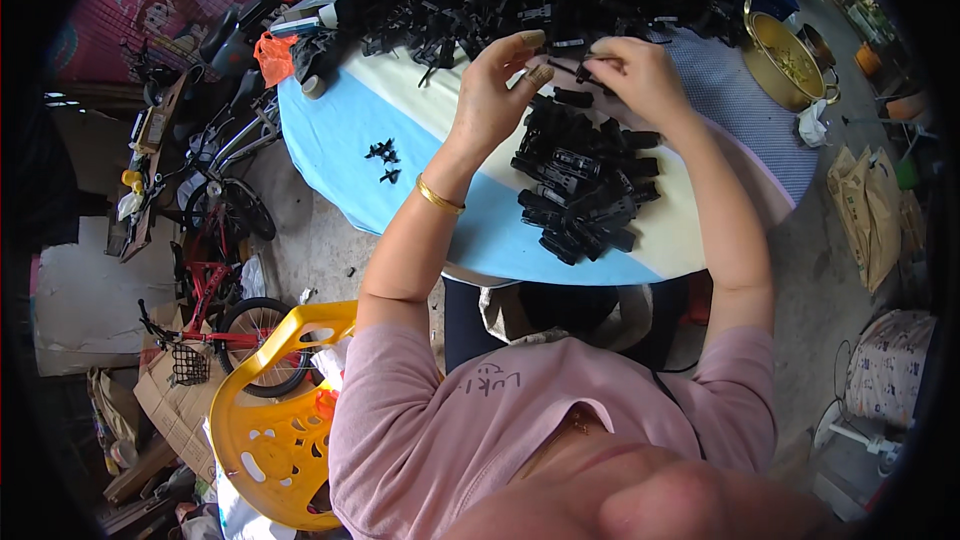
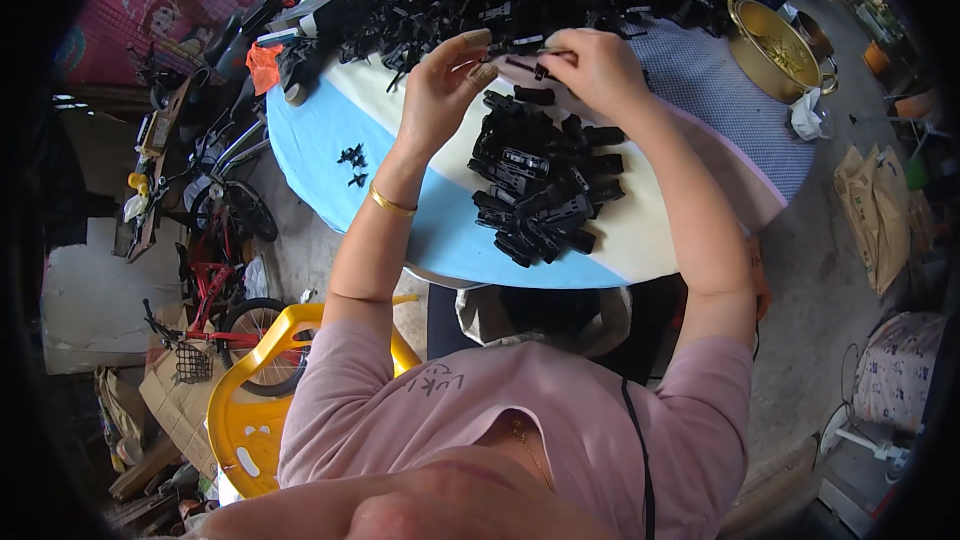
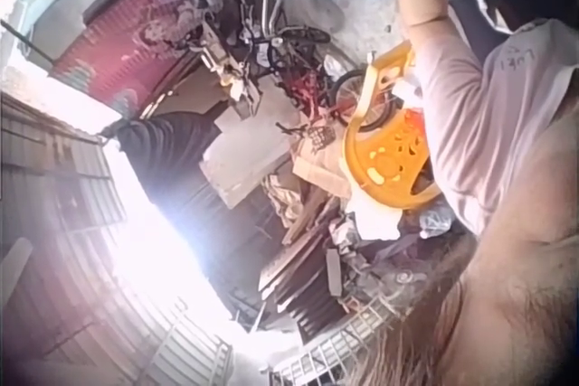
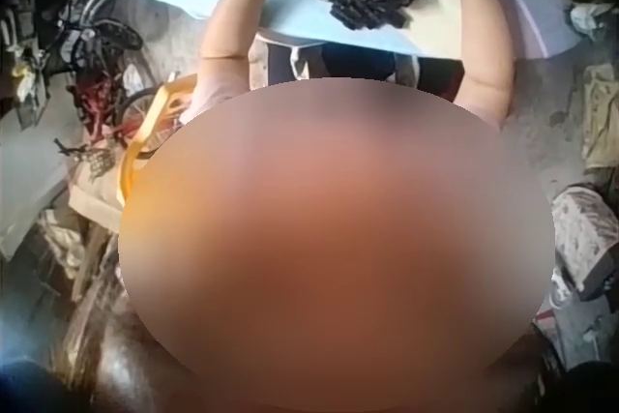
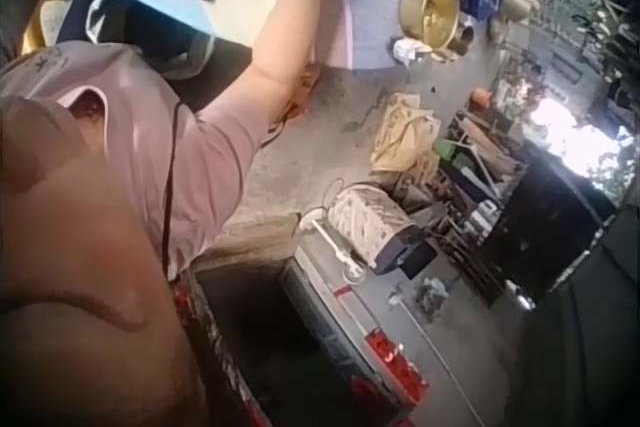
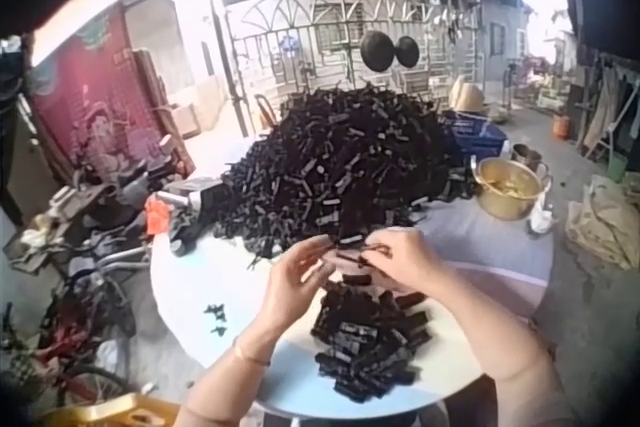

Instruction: Manually assembling small black plastic components at a workstation.

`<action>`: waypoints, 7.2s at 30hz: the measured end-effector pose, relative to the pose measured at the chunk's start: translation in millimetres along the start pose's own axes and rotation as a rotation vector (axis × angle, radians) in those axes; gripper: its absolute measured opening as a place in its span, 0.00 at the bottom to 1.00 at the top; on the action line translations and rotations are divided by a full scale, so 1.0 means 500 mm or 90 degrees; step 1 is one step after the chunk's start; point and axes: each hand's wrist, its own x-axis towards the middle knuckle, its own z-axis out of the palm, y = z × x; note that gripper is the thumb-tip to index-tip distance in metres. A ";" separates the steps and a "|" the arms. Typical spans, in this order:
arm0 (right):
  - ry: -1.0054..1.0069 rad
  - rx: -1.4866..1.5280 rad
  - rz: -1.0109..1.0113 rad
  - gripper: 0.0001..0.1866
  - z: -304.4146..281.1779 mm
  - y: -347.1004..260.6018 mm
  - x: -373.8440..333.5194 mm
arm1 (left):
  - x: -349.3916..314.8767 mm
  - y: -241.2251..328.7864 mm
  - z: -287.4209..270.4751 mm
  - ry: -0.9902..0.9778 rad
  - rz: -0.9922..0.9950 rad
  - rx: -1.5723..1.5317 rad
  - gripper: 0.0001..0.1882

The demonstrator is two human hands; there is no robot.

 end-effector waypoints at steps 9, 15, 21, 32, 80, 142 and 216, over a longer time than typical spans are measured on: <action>-0.167 0.508 -0.009 0.12 -0.054 -0.033 -0.017 | 0.001 0.032 -0.025 -0.306 -0.167 -0.439 0.23; -0.135 0.377 -0.131 0.10 -0.058 -0.063 -0.020 | -0.002 0.011 -0.010 -0.332 -0.164 -0.489 0.13; -0.060 0.391 -0.063 0.07 -0.041 -0.089 -0.034 | -0.009 0.021 -0.005 -0.216 -0.187 -0.391 0.08; -0.073 0.352 0.047 0.05 -0.026 -0.101 -0.048 | -0.025 0.040 0.019 -0.056 -0.033 -0.220 0.18; -0.115 0.440 0.041 0.09 -0.024 -0.089 -0.040 | -0.019 0.041 0.024 -0.095 -0.083 -0.369 0.16; -0.033 0.449 0.040 0.09 -0.016 -0.101 -0.042 | -0.022 0.045 0.025 -0.086 0.002 -0.358 0.19; -0.104 0.150 0.098 0.12 -0.126 0.040 0.009 | -0.041 0.086 0.052 -0.072 0.078 -0.079 0.15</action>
